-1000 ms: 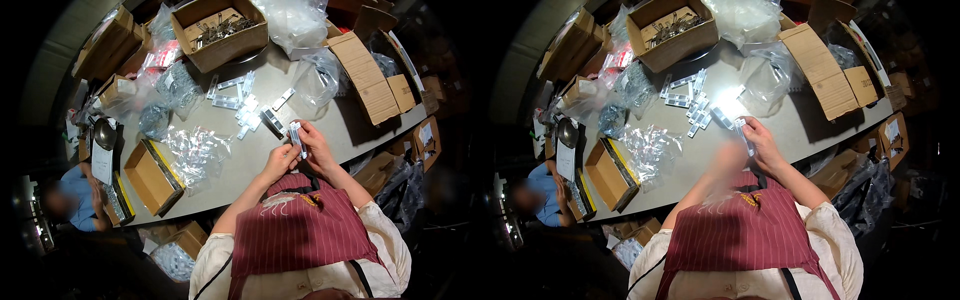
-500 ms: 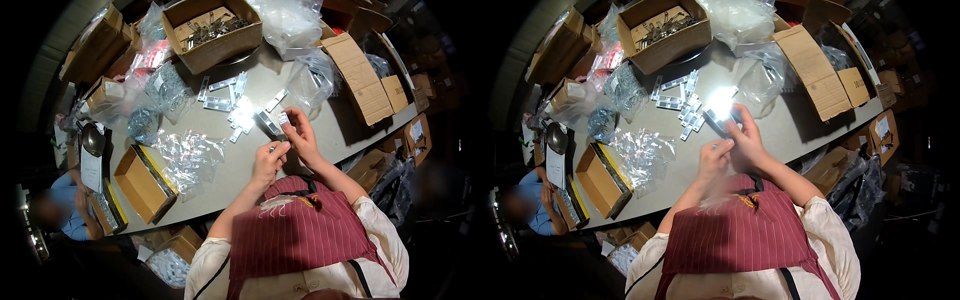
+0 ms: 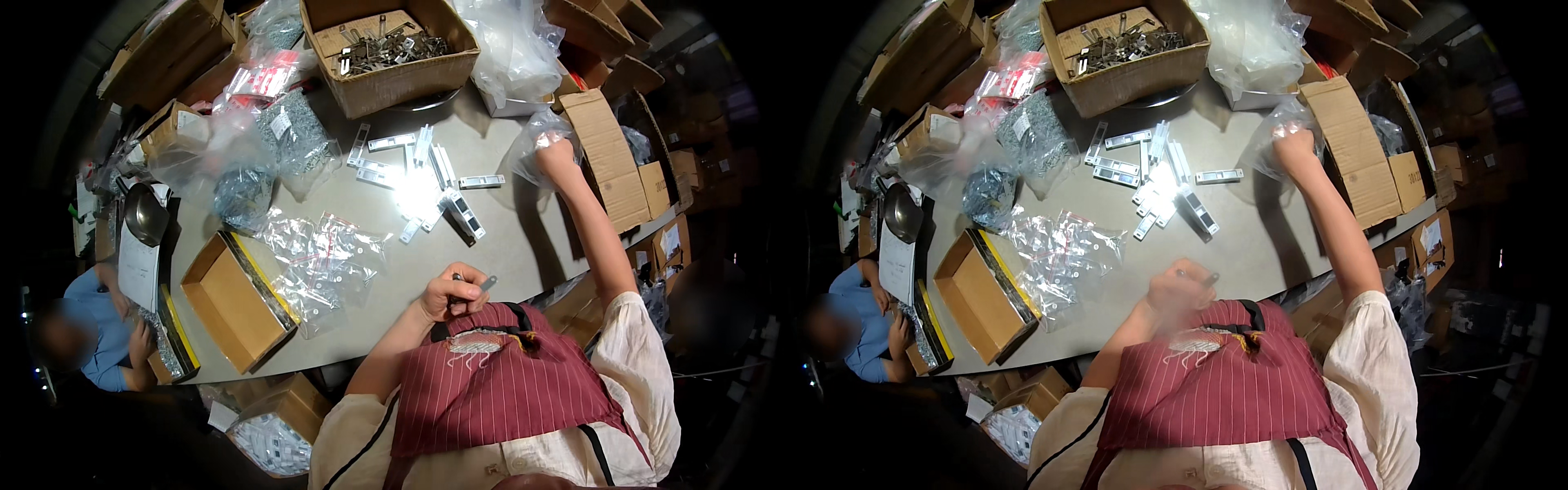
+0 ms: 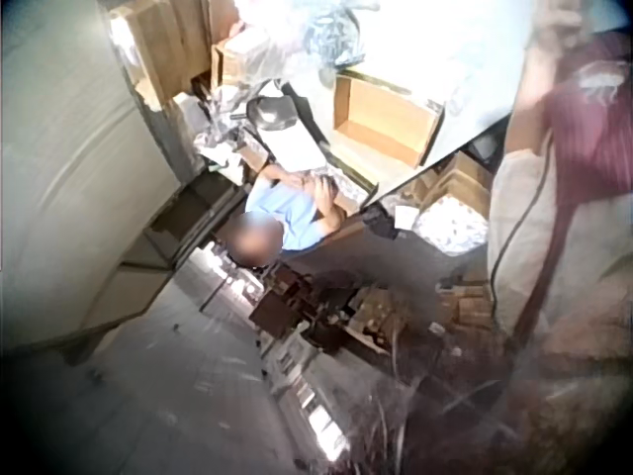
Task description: The person picks small metal hardware pieces from a table, places them into clear plastic bags, and then puts the filled bags into a cardboard box. The person repeats this process with multiple items.
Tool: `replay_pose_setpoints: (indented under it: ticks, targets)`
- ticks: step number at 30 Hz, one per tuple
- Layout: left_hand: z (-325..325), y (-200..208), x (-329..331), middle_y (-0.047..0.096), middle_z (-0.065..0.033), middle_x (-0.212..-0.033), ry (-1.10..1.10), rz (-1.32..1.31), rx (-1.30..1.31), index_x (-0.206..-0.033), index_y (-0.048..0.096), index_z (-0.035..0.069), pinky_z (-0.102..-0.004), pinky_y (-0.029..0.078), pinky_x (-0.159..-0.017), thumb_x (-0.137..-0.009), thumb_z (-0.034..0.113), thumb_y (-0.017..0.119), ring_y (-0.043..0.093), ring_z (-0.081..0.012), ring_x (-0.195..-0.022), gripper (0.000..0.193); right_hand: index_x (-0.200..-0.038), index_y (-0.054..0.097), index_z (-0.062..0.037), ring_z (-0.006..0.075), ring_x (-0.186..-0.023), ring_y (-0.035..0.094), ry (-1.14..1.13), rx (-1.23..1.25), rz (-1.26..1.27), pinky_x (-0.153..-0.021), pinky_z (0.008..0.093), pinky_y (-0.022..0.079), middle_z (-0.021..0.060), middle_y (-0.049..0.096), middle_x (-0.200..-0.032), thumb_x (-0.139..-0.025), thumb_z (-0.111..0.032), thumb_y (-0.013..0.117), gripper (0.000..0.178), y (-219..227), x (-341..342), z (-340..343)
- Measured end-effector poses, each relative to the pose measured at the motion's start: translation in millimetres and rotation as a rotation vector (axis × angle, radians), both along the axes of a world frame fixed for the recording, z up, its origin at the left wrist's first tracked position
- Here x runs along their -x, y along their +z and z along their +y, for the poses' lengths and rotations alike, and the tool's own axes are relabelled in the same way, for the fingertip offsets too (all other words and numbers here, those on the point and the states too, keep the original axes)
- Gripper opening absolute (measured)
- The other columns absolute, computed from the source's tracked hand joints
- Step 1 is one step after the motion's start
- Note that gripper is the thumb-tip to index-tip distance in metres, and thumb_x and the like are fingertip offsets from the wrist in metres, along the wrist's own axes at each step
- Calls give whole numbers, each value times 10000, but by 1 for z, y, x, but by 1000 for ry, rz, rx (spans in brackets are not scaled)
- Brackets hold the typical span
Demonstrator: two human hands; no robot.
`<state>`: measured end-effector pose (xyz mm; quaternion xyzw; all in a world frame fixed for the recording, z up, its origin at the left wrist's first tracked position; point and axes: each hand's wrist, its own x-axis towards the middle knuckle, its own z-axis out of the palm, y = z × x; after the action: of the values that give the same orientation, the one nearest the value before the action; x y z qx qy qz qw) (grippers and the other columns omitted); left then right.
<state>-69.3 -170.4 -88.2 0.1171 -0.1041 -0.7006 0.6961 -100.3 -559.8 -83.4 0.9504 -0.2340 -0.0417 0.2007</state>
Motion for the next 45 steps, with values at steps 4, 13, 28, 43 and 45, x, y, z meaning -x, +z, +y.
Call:
replay_pose_setpoints:
  ticks: [4, 13, 28, 43, 45]
  targets:
    - [-5, -4, -9, 598, -86, -645, -150, -25, 114, -704, 604, -28, -212, 297, -423, -820, 159, 679, 412, -51, -432, 232, -1060, 772, -114, 301, -1127, 599, 116, 346, 18, -854, 433, 528, 119, 665, -1141, -868, -203, 629, 255, -17, -3, -13]
    - [3, 27, -25, 580, -64, -594, -407, -136, 301, -659, 627, -41, -254, 287, -419, -742, 179, 738, 449, -81, -454, 260, -1138, 757, -113, 256, -1225, 496, 28, 318, 466, -950, 349, 451, 81, 591, -1289, -927, -230, 581, 299, -14, -21, -24]
    - [-12, 108, -22, 413, 41, -528, -791, -588, 327, -551, 499, 66, -270, 206, -468, -915, 296, 671, 318, -46, -493, 464, -1452, 464, -9, 407, -1475, 316, 76, -137, 328, -1244, 457, 248, 269, 362, -1561, -794, -82, 624, 681, 7, -4, -18]
    - [-38, 42, 5, 424, 39, -550, -732, -597, -106, -847, 572, 57, -212, 221, -339, -1066, 374, 509, 285, -26, -397, 390, -1274, 538, -9, 445, -1180, 552, 299, -176, 42, -1004, 509, 470, 269, 564, -1249, -781, -50, 627, 503, 6, 6, -9]
    - [-40, 14, 10, 424, 39, -553, -725, -538, -112, -854, 577, 62, -208, 222, -340, -1065, 353, 509, 291, -23, -405, 367, -1257, 545, -10, 443, -1199, 541, 297, -218, 26, -1011, 496, 469, 281, 544, -1279, -788, -62, 640, 482, 9, 7, -2]
